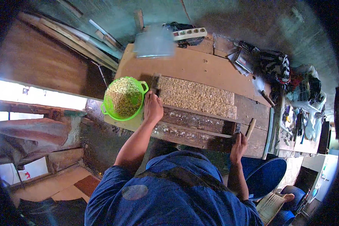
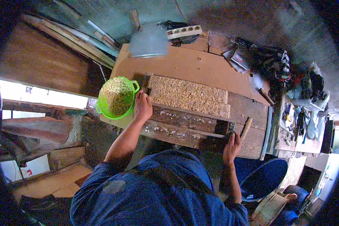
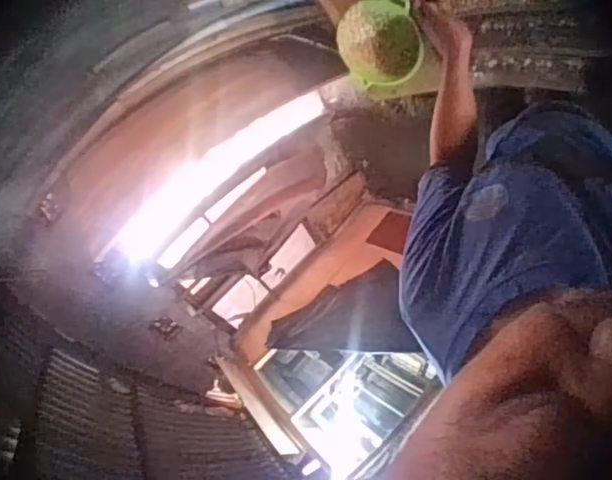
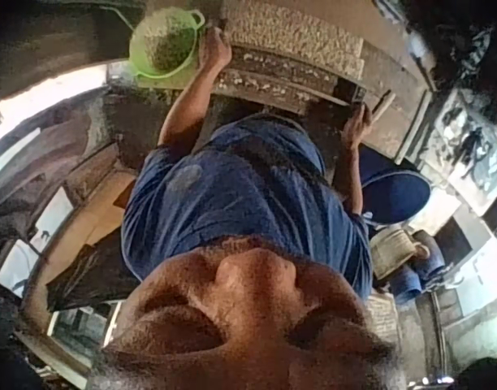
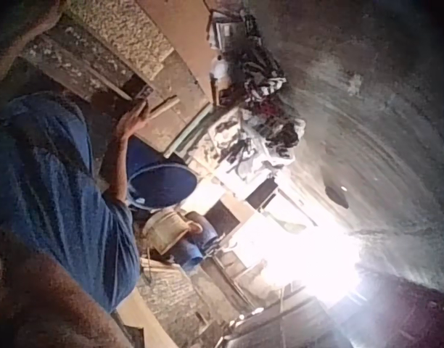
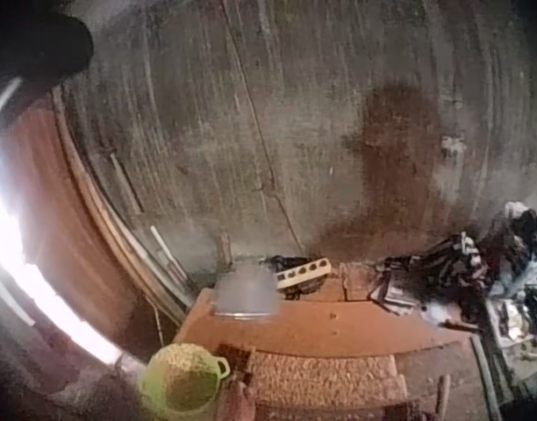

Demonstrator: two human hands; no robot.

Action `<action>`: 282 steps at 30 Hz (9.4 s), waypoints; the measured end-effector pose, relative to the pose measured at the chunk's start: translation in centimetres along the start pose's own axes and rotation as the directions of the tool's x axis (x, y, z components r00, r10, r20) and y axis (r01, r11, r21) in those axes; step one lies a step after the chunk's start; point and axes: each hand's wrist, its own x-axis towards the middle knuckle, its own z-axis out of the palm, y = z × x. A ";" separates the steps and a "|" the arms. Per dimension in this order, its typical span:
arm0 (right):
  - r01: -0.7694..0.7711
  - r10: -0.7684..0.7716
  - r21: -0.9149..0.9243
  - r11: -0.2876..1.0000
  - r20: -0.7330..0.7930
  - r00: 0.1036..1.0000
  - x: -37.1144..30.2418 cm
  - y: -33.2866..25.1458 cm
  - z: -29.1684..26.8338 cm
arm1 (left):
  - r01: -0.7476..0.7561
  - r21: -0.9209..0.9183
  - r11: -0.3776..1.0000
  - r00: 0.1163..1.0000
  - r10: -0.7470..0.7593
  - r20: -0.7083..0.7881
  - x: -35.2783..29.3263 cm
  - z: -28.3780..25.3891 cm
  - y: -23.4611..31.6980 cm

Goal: The person fills a wooden mold with fermented soybeans from a green bowl and levels the surface by hand and with a wooden tool.

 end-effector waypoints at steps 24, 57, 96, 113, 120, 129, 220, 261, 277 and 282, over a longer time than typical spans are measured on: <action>0.082 -0.080 -0.165 0.983 0.018 0.997 0.5 1.1 -0.7 | 0.075 -0.047 0.996 0.993 -0.079 -0.093 -0.2 -1.3 1.5; 0.014 -0.010 -0.281 0.960 0.016 1.000 -1.2 0.1 -2.2 | -0.181 -0.166 0.969 0.983 0.182 -0.009 -11.1 -4.7 0.4; 0.416 -0.363 -0.365 0.833 0.208 0.908 6.3 -6.3 7.1 | -0.116 -0.195 0.974 0.986 0.090 -0.140 -13.6 -6.9 -1.5; 0.854 -0.379 -0.360 0.376 0.781 0.496 15.5 -8.0 42.5 | 0.161 -0.308 0.938 0.949 -0.232 -0.212 -19.9 -9.2 -5.9; 0.925 -0.304 -0.380 -0.016 0.883 0.357 20.3 -1.3 53.0 | 0.249 -0.252 0.935 0.925 -0.307 -0.223 -20.9 -10.4 -7.2; 0.864 -0.290 -0.486 0.133 0.815 0.503 21.3 -1.2 52.9 | 0.264 -0.321 0.909 0.927 -0.332 -0.177 -20.5 -10.3 -8.7; 0.968 -0.981 -0.206 0.140 0.103 0.163 -3.1 -22.4 0.4 | -0.650 0.217 0.728 0.509 0.629 -0.587 -11.2 -19.2 10.1; 0.413 -0.369 -0.776 0.476 0.251 0.895 10.7 -2.7 -1.9 | -0.410 0.201 0.890 0.891 0.343 0.297 -14.7 -6.3 0.6; 0.362 -0.158 -0.899 0.245 0.332 0.930 14.5 -1.0 -1.0 | -0.326 0.187 0.927 0.931 0.281 0.232 -15.1 -6.0 0.7; 0.380 -0.178 -0.894 0.239 0.345 0.922 12.9 -3.0 -1.1 | -0.342 0.187 0.921 0.926 0.296 0.236 -14.9 -6.2 0.6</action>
